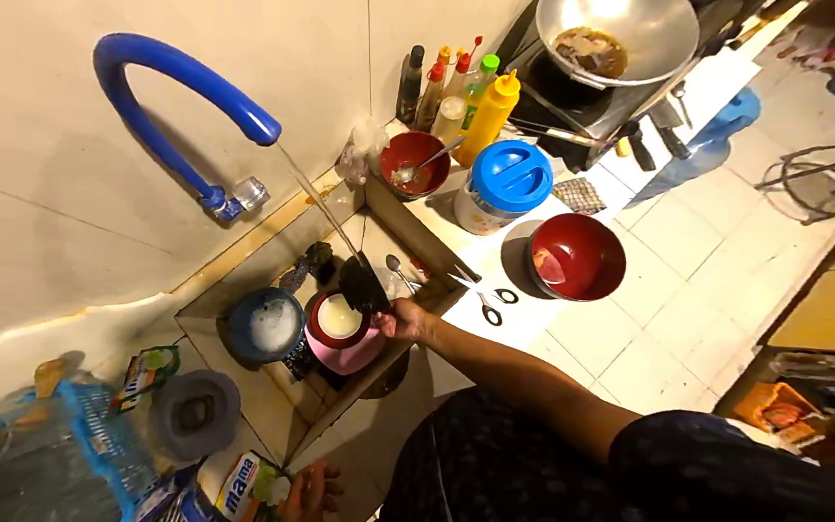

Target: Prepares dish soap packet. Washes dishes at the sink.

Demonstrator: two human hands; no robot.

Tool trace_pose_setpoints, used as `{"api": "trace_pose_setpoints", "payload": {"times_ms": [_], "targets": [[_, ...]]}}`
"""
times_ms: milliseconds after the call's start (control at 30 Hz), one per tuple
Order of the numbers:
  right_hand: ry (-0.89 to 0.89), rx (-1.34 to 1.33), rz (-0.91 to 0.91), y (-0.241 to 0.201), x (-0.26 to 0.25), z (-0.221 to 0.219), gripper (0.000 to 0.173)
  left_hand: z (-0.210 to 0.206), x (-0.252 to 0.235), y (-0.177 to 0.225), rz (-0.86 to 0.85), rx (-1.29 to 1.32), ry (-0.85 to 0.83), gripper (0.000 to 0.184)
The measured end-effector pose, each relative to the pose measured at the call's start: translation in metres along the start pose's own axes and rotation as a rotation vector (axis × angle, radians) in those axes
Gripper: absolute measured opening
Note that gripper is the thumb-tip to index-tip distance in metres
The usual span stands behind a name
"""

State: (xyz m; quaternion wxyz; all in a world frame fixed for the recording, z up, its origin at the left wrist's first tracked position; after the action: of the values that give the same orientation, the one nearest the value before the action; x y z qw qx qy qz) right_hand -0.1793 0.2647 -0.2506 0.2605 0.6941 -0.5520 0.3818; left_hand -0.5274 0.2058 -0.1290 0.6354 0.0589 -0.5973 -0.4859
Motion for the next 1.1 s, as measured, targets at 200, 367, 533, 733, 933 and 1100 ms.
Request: {"api": "trace_pose_setpoints", "payload": {"times_ms": [200,367,533,733,933,1100], "targets": [[0.016,0.063,0.071,-0.008,-0.005,-0.011,0.036,0.004,0.000,0.000,-0.010,-0.003,-0.004,0.033],[0.280,0.575,0.368,-0.033,-0.038,-0.015,0.031,0.004,0.000,-0.002,-0.025,0.020,-0.032,0.032],[0.421,0.967,0.392,-0.048,-0.055,-0.021,0.054,0.003,0.000,-0.002,0.012,0.008,-0.017,0.031],[0.455,0.804,0.568,-0.031,-0.063,-0.035,0.037,0.001,-0.001,-0.006,0.035,0.014,0.008,0.031],[0.191,-0.151,0.495,-0.044,-0.033,-0.096,0.034,-0.006,-0.010,0.000,0.037,0.009,0.026,0.028],[0.139,0.348,0.552,-0.058,-0.010,-0.122,0.030,-0.006,-0.013,0.003,0.032,0.046,0.038,0.026]]}}
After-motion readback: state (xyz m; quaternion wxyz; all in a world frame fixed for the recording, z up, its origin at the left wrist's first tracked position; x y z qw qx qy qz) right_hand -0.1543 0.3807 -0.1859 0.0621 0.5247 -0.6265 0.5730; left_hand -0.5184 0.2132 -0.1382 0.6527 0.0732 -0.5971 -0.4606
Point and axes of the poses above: each hand's wrist, its own x-axis away from the middle knuckle, its own z-axis out of the back of the hand, y = z × x, the point moved 1 cm from there along -x, towards the middle knuckle, and after that the axes turned 4 degrees about z, right-handed, at the moved point
